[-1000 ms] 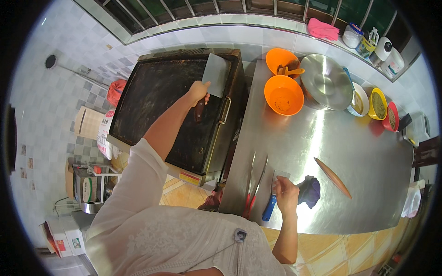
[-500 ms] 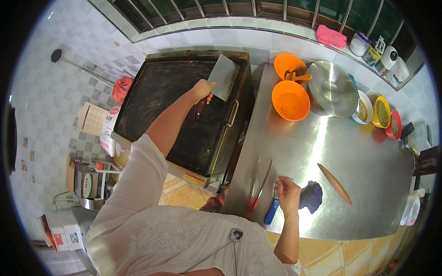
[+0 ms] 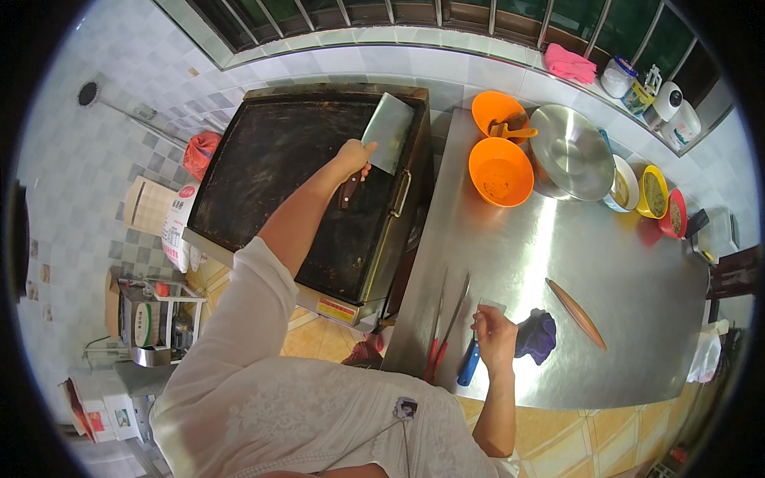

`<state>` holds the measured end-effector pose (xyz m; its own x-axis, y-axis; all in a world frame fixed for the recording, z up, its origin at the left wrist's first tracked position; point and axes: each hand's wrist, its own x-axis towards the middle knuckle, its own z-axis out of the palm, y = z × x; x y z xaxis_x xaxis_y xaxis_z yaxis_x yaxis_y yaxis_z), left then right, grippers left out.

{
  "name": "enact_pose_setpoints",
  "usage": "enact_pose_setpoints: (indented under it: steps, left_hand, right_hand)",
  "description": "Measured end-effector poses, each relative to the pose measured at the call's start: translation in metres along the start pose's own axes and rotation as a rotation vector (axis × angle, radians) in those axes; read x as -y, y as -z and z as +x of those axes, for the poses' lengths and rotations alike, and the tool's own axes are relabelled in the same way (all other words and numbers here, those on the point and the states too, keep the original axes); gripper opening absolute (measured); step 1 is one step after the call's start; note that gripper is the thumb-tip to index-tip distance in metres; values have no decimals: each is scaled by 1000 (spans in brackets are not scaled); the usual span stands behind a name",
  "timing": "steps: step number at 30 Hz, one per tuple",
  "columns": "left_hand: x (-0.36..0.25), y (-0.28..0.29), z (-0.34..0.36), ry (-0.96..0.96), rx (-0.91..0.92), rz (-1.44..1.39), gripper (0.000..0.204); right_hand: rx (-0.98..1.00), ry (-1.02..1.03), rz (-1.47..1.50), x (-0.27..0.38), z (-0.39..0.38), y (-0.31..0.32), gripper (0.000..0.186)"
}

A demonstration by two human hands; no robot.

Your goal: The person flips and removes cooked pancakes from a grill using tongs, then scrapes the griddle surface with a metal spatula. They repeat the process of flipping and removing pancakes while periodically cleaning the cooking surface.

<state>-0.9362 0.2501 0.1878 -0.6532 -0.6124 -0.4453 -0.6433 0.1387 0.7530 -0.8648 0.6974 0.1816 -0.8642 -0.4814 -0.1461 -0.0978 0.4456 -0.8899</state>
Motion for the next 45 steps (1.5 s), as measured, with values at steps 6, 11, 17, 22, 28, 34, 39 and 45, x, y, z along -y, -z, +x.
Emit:
enact_pose_setpoints:
  steps: [6, 11, 17, 22, 28, 34, 39, 45]
  left_hand:
    - [1, -9, -2, 16, -81, -37, 39]
    - [-1, 6, 1, 55, -30, -98, 38]
    - [-5, 1, -8, 35, 58, -78, 38]
    - [-6, 11, 2, 33, -25, 57, 41]
    - [1, -5, -5, -14, -23, 13, 41]
    - [12, 29, 3, 19, -88, 62, 44]
    - [16, 4, -4, -18, 2, -13, 43]
    - [41, 28, -26, -57, 36, 131, 43]
  right_hand:
    - [-25, -11, -47, -15, -14, 7, 16]
    - [-61, -11, -45, -21, -23, 6, 18]
    - [-21, -6, -56, -8, -20, -10, 18]
    - [-16, -12, -56, 5, -20, -17, 18]
    - [-33, 29, -87, 9, -23, -27, 15]
    - [-37, 15, -76, 15, -27, -34, 16]
    - [-41, 48, -99, 18, -32, -43, 16]
    - [-35, 28, -88, 34, -29, -51, 16]
